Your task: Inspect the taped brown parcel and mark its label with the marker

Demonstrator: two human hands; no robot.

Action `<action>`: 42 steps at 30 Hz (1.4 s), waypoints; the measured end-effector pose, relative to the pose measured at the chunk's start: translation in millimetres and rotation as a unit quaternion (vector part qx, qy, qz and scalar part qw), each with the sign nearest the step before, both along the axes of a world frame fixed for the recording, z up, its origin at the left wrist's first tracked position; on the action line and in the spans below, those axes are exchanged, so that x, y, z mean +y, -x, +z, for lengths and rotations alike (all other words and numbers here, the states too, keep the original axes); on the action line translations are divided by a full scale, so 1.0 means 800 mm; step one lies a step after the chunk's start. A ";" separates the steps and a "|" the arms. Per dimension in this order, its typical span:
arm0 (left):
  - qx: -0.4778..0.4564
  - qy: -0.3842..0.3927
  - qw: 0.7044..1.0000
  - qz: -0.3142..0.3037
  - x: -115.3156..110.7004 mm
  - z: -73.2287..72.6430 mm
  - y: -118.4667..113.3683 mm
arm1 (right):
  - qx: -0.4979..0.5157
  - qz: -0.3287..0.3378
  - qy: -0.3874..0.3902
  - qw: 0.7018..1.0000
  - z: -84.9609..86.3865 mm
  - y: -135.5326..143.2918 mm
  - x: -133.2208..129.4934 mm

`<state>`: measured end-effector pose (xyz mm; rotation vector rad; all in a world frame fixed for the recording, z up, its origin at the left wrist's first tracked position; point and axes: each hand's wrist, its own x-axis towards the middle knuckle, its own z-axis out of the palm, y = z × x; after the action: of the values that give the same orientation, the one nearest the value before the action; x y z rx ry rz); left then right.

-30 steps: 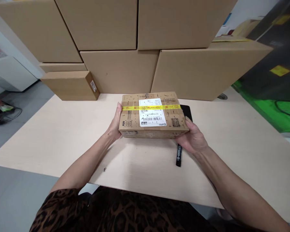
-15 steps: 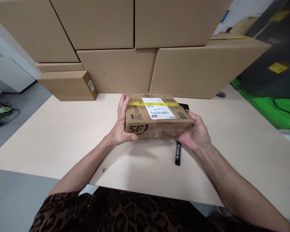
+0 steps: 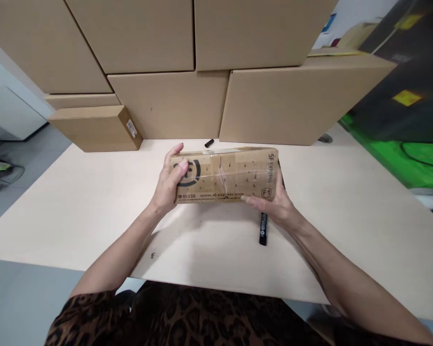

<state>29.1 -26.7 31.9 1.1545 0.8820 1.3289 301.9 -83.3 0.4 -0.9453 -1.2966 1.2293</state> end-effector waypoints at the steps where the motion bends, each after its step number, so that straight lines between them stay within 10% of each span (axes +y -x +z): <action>1: 0.000 0.000 1.000 0.013 0.001 0.003 0.002 | -0.026 0.004 -0.016 1.000 -0.003 0.000 0.000; 6: 0.000 -0.026 0.999 0.043 -0.001 0.007 0.005 | -0.084 -0.056 -0.105 0.989 -0.012 0.000 0.001; 13: 0.063 -0.136 0.985 -0.082 -0.012 -0.004 0.005 | -0.045 -0.149 -0.079 0.985 -0.019 -0.002 0.008; 21: 0.093 -0.232 0.968 -0.007 -0.006 0.000 0.012 | -0.041 -0.139 -0.105 0.984 -0.018 0.002 0.006; 28: 0.082 -0.210 0.974 -0.012 0.003 -0.006 0.023 | 0.020 -0.041 -0.062 0.997 0.005 0.003 -0.008; 36: 0.077 -0.146 0.979 -0.119 0.004 -0.004 0.017 | 0.206 -0.173 0.027 0.963 0.000 0.013 0.001; 42: 0.138 -0.095 0.967 -0.194 0.005 -0.004 0.018 | 0.236 -0.154 0.070 0.957 0.005 0.011 0.012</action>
<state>14.8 -22.8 28.6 1.5991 0.6843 0.9590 293.5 -74.1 4.0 -0.8459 -0.6655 1.2139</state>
